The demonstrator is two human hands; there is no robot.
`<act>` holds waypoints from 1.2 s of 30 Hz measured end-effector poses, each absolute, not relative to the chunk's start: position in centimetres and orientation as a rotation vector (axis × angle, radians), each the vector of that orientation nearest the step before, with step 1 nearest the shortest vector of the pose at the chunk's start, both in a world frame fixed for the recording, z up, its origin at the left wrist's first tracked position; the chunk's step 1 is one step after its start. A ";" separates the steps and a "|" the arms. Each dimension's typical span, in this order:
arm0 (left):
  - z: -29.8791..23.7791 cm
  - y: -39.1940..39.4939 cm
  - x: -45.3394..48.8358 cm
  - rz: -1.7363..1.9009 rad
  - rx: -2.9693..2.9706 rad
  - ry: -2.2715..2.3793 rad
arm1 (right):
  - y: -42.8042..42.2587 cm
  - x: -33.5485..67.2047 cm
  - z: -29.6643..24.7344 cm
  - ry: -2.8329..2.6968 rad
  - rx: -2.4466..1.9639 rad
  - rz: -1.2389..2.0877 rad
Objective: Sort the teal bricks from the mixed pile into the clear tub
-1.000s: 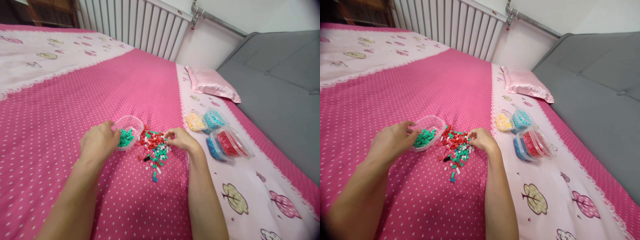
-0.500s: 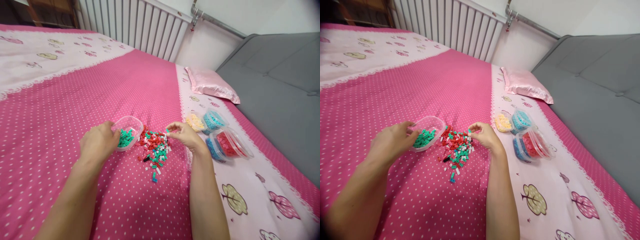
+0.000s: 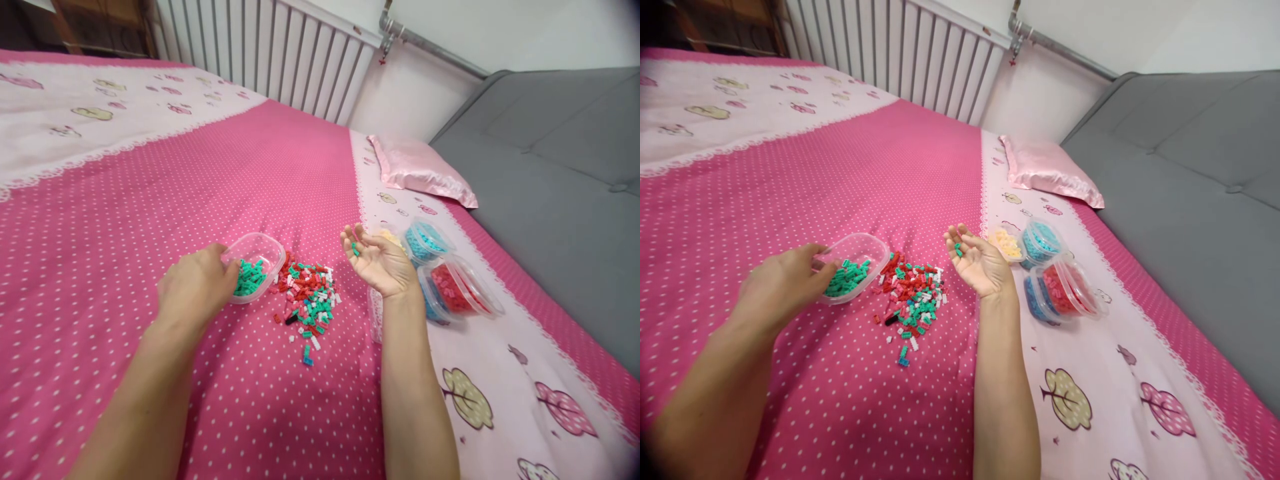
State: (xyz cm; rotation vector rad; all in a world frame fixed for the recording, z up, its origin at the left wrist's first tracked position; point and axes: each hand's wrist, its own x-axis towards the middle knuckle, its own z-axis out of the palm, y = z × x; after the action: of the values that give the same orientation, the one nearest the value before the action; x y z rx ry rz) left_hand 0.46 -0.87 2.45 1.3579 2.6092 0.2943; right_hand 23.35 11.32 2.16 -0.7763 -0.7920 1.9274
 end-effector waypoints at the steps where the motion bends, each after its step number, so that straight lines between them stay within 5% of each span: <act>1: 2.5 -0.9 0.5 0.293 1.360 2.607 | 11.3 23.3 2.1 -0.767 -0.777 1.917; 13: 2.3 -0.9 0.3 0.312 1.367 2.604 | 11.1 23.1 2.1 -0.896 -0.913 1.748; 26: 2.2 -0.7 0.2 0.297 1.373 2.600 | 11.0 23.7 -0.2 -2.138 -1.356 1.125; 36: 2.3 -0.8 0.3 0.317 1.351 2.590 | 11.4 23.2 -1.3 -2.473 -1.514 0.907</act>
State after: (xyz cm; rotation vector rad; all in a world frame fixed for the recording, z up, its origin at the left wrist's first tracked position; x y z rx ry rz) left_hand 0.33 -0.77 2.35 1.3509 2.5903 0.3173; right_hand 23.23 11.40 -1.30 -1.5142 -2.4728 0.9072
